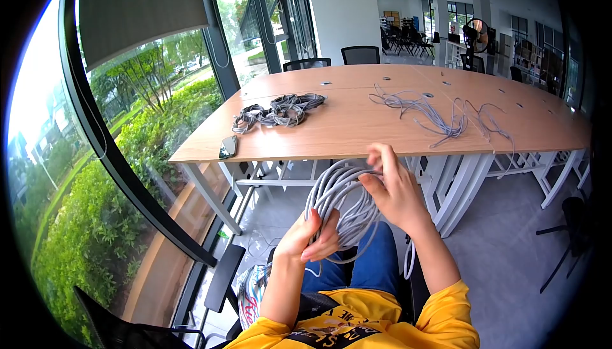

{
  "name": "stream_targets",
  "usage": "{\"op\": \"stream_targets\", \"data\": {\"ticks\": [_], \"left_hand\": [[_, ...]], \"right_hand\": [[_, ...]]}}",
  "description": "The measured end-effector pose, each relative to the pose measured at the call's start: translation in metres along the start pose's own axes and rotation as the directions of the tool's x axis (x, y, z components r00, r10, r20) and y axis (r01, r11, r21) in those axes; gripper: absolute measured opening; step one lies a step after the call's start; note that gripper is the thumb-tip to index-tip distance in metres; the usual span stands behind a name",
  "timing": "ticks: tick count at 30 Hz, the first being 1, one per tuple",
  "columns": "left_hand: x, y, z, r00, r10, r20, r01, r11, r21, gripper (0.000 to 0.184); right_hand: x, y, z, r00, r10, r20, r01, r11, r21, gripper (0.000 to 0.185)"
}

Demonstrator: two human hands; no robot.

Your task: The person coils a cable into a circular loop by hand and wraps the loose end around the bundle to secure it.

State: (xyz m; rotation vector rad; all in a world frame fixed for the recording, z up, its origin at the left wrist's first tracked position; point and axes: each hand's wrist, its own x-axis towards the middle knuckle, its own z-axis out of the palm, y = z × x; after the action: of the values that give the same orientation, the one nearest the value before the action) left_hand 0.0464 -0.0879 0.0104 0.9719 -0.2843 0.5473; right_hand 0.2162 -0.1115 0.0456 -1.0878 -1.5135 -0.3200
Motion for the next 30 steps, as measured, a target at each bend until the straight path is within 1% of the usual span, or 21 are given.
{"op": "stream_targets", "data": {"ticks": [1, 2, 3, 4, 6, 7, 9, 10, 12, 13, 15, 16, 18, 20, 21, 22, 24, 25, 26, 28, 30], "left_hand": [[0.000, -0.001, -0.003, 0.999, -0.005, 0.046, 0.007, 0.999, -0.049, 0.047], [0.001, -0.002, -0.006, 0.999, -0.003, 0.046, 0.005, 0.999, -0.051, 0.047], [0.002, -0.002, -0.010, 0.997, -0.008, 0.070, 0.018, 0.991, -0.136, 0.048], [0.003, -0.003, -0.014, 0.995, -0.012, 0.096, 0.033, 0.975, -0.219, 0.049], [0.004, -0.004, -0.020, 0.996, -0.004, 0.086, 0.026, 0.967, -0.255, 0.049], [0.005, -0.004, -0.021, 0.994, 0.002, 0.110, 0.027, 0.965, -0.262, 0.049], [0.006, -0.002, -0.022, 0.991, 0.008, 0.132, 0.028, 0.963, -0.269, 0.050], [0.006, -0.001, -0.021, 0.988, 0.010, 0.157, 0.033, 0.963, -0.268, 0.048], [0.006, 0.000, -0.020, 0.983, 0.012, 0.181, 0.037, 0.963, -0.267, 0.046], [0.006, 0.000, -0.019, 0.981, 0.011, 0.196, 0.040, 0.966, -0.255, 0.045], [0.007, 0.001, -0.018, 0.977, 0.008, 0.215, 0.045, 0.970, -0.240, 0.045], [0.007, 0.002, -0.015, 0.982, 0.012, 0.190, 0.031, 0.974, -0.224, 0.043], [0.006, 0.005, -0.014, 0.987, 0.017, 0.161, 0.017, 0.978, -0.208, 0.042], [0.005, 0.011, -0.016, 1.000, 0.016, 0.010, -0.015, 0.996, -0.084, 0.040], [0.005, 0.013, -0.018, 0.999, 0.024, -0.037, -0.025, 0.999, -0.027, 0.039], [0.005, 0.014, -0.018, 0.999, 0.025, -0.036, -0.026, 0.999, -0.023, 0.039], [0.005, 0.015, -0.019, 0.988, 0.075, -0.133, -0.059, 0.991, 0.118, 0.039], [0.006, 0.016, -0.017, 0.984, 0.089, -0.153, -0.065, 0.985, 0.157, 0.040], [0.006, 0.016, -0.015, 0.984, 0.089, -0.153, -0.065, 0.986, 0.156, 0.040], [0.007, 0.015, -0.013, 0.973, 0.109, -0.203, -0.062, 0.972, 0.225, 0.040], [0.007, 0.013, -0.017, 0.979, 0.107, -0.172, -0.067, 0.972, 0.227, 0.039]], "right_hand": [[0.000, -0.001, 0.000, 1.000, 0.001, 0.004, -0.001, 1.000, -0.001, 0.048], [0.000, -0.002, -0.001, 0.976, 0.147, 0.161, -0.183, 0.952, 0.245, 0.049], [0.001, -0.002, -0.002, 0.909, 0.239, 0.342, -0.380, 0.814, 0.440, 0.051], [0.002, -0.001, -0.003, 0.909, 0.237, 0.342, -0.377, 0.816, 0.439, 0.051], [0.003, 0.003, -0.003, 0.805, 0.293, 0.515, -0.540, 0.721, 0.435, 0.052], [0.001, 0.006, -0.001, 0.806, 0.291, 0.515, -0.539, 0.722, 0.435, 0.052], [-0.003, 0.011, 0.004, 0.898, 0.131, 0.420, -0.364, 0.758, 0.541, 0.048], [-0.002, 0.009, 0.004, 0.898, 0.131, 0.421, -0.364, 0.758, 0.541, 0.048], [0.001, 0.002, 0.002, 0.877, 0.142, 0.459, -0.424, 0.679, 0.599, 0.046], [0.001, 0.001, 0.000, 0.877, 0.143, 0.459, -0.424, 0.679, 0.600, 0.046], [0.002, -0.001, -0.003, 0.804, 0.200, 0.560, -0.575, 0.498, 0.649, 0.043], [0.001, -0.002, -0.003, 0.806, 0.200, 0.557, -0.573, 0.499, 0.650, 0.043], [-0.001, -0.005, -0.003, 0.789, 0.325, 0.522, -0.602, 0.577, 0.551, 0.043], [0.000, -0.009, -0.003, 0.799, 0.325, 0.506, -0.591, 0.579, 0.561, 0.043], [0.001, -0.011, -0.003, 0.811, 0.321, 0.489, -0.576, 0.585, 0.571, 0.044], [0.002, -0.011, -0.003, 0.813, 0.317, 0.487, -0.572, 0.586, 0.574, 0.044], [0.002, -0.010, -0.006, 0.798, 0.304, 0.520, -0.582, 0.614, 0.534, 0.048], [0.002, -0.012, -0.007, 0.798, 0.304, 0.520, -0.582, 0.614, 0.533, 0.048], [0.003, -0.014, -0.008, 0.800, 0.308, 0.516, -0.577, 0.631, 0.518, 0.047], [0.003, -0.013, -0.007, 0.802, 0.309, 0.510, -0.570, 0.650, 0.503, 0.045], [0.001, -0.007, -0.002, 0.948, 0.162, 0.272, -0.271, 0.861, 0.431, 0.046]]}}
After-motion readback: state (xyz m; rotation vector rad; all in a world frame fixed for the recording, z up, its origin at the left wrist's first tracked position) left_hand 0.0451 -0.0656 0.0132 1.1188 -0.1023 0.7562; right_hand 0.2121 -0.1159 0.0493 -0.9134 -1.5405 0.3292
